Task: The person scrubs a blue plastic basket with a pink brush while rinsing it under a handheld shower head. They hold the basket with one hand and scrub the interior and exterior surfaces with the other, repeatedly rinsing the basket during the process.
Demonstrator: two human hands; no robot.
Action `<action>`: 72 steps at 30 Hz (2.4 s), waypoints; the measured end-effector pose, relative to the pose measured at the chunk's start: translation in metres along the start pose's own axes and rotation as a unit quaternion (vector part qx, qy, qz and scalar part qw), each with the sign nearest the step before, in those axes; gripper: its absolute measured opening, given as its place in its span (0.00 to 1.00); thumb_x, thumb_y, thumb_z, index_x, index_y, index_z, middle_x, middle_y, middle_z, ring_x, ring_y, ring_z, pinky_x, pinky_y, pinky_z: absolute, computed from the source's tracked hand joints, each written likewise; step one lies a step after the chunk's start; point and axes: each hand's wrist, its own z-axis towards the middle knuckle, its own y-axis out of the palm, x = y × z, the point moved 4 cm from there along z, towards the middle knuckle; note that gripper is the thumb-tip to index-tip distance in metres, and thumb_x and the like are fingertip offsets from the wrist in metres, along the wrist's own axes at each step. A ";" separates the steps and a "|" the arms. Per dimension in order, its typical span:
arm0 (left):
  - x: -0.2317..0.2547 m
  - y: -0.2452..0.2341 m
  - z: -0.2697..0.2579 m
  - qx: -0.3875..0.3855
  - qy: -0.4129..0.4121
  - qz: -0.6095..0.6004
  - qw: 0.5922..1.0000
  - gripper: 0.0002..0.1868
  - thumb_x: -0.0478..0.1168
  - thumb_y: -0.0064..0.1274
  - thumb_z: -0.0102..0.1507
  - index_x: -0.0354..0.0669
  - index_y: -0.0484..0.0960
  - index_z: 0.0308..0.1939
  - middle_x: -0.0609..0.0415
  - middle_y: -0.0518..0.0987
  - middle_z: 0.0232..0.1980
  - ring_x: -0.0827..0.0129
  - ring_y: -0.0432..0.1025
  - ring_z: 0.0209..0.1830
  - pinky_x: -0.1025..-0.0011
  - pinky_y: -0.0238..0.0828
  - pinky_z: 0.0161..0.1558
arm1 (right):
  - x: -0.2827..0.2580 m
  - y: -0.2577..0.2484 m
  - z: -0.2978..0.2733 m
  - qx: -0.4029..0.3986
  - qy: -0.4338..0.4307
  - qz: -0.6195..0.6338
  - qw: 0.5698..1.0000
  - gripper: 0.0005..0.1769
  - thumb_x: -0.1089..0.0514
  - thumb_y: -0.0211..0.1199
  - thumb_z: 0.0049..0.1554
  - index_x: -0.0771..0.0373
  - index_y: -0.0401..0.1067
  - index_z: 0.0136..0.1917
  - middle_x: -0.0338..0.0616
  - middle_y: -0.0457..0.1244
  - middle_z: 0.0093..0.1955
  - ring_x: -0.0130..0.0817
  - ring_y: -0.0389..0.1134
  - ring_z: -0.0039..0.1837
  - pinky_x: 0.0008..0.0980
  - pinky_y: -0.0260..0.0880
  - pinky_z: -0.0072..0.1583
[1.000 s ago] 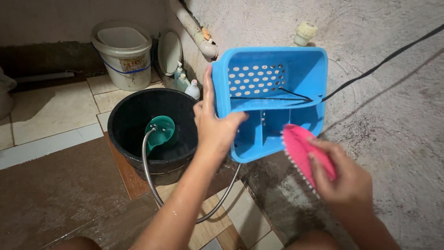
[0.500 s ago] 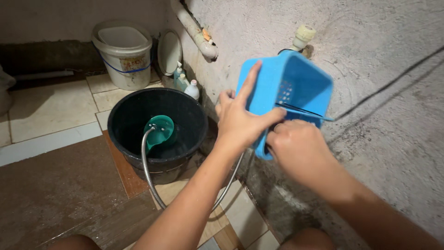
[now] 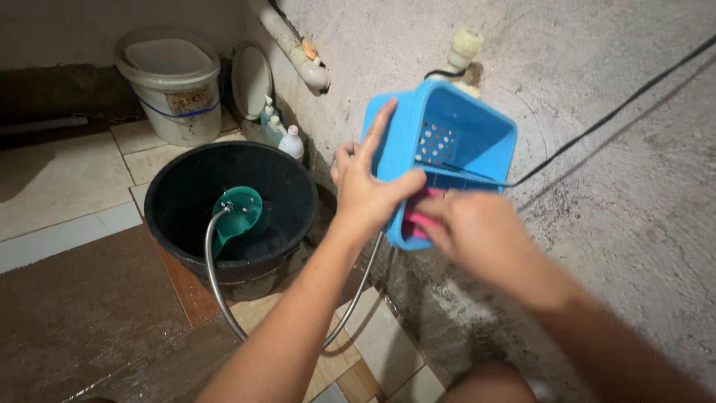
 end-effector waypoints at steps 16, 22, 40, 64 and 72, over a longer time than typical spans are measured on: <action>-0.014 0.000 0.008 -0.038 -0.034 -0.009 0.999 0.54 0.57 0.64 0.45 0.83 0.62 0.76 0.37 0.69 0.60 0.48 0.64 0.61 0.56 0.58 0.72 | -0.003 0.022 0.012 0.074 -0.106 -0.146 0.981 0.01 0.61 0.65 0.48 0.58 0.77 0.36 0.43 0.67 0.33 0.42 0.71 0.38 0.43 0.70 0.42; -0.016 0.002 -0.001 -0.041 -0.013 -0.030 0.999 0.55 0.56 0.64 0.46 0.81 0.60 0.77 0.39 0.70 0.65 0.46 0.60 0.63 0.51 0.51 0.72 | -0.004 0.040 0.015 -0.022 -0.063 -0.107 0.992 0.04 0.57 0.67 0.46 0.57 0.77 0.32 0.46 0.67 0.33 0.46 0.71 0.35 0.45 0.70 0.38; -0.027 0.000 0.000 -0.058 0.005 -0.059 0.997 0.54 0.54 0.65 0.47 0.76 0.62 0.78 0.39 0.71 0.66 0.49 0.64 0.63 0.57 0.61 0.71 | -0.015 0.049 0.005 -0.039 -0.022 -0.160 0.986 0.04 0.61 0.63 0.43 0.56 0.77 0.34 0.43 0.67 0.34 0.42 0.71 0.37 0.41 0.71 0.41; -0.025 0.003 -0.002 -0.062 -0.019 -0.027 0.998 0.54 0.56 0.64 0.48 0.80 0.60 0.78 0.34 0.66 0.72 0.42 0.59 0.69 0.49 0.50 0.75 | -0.013 0.010 0.001 0.091 -0.053 -0.053 0.993 0.07 0.57 0.64 0.45 0.55 0.78 0.39 0.42 0.68 0.35 0.45 0.71 0.39 0.45 0.70 0.42; -0.026 0.004 -0.003 -0.064 -0.037 -0.013 0.997 0.55 0.55 0.66 0.47 0.80 0.59 0.79 0.32 0.62 0.72 0.40 0.57 0.69 0.48 0.50 0.73 | -0.013 0.027 0.008 0.024 -0.065 -0.140 0.988 0.02 0.57 0.66 0.46 0.54 0.78 0.34 0.43 0.68 0.34 0.41 0.72 0.38 0.41 0.71 0.41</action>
